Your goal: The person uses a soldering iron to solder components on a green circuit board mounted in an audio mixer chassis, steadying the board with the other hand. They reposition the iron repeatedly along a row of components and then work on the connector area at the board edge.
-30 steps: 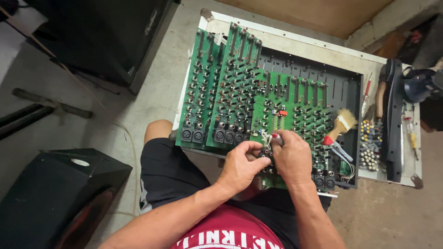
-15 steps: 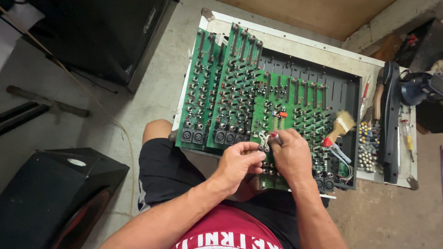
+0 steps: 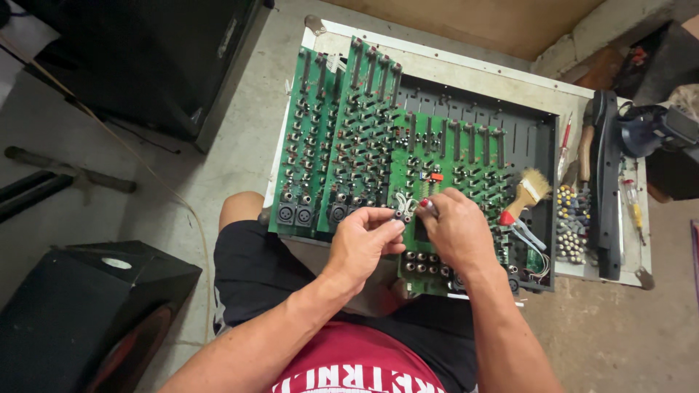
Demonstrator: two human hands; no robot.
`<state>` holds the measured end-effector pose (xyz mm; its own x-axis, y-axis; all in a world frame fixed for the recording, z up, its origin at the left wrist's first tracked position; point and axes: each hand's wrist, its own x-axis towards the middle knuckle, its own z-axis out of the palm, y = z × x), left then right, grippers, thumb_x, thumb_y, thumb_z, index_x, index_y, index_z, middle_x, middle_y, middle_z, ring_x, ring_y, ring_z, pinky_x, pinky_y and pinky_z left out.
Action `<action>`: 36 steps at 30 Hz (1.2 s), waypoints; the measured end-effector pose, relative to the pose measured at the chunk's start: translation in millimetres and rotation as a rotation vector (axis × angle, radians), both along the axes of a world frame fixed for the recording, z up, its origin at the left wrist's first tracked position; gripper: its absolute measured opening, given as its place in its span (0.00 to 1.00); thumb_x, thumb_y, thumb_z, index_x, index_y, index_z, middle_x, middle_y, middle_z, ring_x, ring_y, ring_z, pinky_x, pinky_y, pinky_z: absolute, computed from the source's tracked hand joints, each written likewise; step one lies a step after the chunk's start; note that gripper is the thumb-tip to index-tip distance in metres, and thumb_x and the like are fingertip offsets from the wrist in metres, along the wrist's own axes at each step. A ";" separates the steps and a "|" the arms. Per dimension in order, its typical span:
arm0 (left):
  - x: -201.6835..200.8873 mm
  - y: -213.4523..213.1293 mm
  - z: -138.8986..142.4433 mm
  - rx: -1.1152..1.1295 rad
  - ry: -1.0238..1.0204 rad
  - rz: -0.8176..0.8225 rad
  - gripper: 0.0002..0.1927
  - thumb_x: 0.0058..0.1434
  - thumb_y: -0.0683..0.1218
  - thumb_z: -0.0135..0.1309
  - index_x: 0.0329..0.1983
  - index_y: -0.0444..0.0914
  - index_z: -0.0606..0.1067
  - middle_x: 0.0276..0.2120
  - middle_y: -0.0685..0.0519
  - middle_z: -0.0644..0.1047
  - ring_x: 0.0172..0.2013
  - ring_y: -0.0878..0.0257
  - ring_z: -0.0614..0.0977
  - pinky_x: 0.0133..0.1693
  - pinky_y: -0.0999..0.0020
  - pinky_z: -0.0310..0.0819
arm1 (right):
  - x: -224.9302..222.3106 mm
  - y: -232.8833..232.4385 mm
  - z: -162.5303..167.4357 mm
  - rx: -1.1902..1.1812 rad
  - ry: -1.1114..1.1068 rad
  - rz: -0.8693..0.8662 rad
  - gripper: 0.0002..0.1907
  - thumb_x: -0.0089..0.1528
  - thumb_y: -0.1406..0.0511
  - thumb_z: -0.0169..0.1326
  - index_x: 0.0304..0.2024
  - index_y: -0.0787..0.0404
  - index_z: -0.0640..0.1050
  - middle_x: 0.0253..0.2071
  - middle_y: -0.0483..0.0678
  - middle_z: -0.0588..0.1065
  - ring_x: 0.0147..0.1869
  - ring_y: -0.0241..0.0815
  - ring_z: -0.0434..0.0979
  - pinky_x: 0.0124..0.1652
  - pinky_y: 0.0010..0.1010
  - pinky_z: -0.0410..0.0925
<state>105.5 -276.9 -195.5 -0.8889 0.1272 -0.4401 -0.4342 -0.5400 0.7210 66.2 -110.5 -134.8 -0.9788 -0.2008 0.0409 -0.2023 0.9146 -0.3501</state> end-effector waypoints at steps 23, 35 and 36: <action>11.1 4.8 -3.8 -0.151 0.024 0.002 0.17 0.58 0.41 0.63 0.48 0.29 0.75 0.33 0.50 0.81 0.29 0.68 0.82 0.31 0.72 0.82 | 1.9 0.1 -12.9 -0.011 0.096 0.127 0.07 0.58 0.64 0.61 0.31 0.61 0.78 0.35 0.53 0.74 0.37 0.58 0.77 0.37 0.47 0.71; 13.9 5.5 -7.8 -0.256 0.069 -0.001 0.17 0.57 0.42 0.64 0.46 0.29 0.76 0.30 0.51 0.81 0.27 0.69 0.82 0.30 0.72 0.82 | -2.0 1.8 -16.7 0.057 0.072 0.265 0.05 0.58 0.65 0.59 0.33 0.61 0.79 0.35 0.53 0.74 0.38 0.57 0.78 0.38 0.46 0.71; 14.2 5.2 -7.2 -0.263 0.070 0.000 0.17 0.57 0.42 0.64 0.46 0.29 0.76 0.30 0.51 0.81 0.27 0.69 0.82 0.30 0.73 0.82 | -0.2 1.9 -16.5 0.040 0.066 0.242 0.05 0.58 0.65 0.59 0.33 0.60 0.79 0.35 0.53 0.74 0.38 0.57 0.78 0.38 0.46 0.71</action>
<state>119.7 -271.7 -202.7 -0.9183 0.0162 -0.3956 -0.3784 -0.3300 0.8648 66.0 -108.6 -151.3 -0.8975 -0.4316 0.0903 -0.4382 0.8497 -0.2932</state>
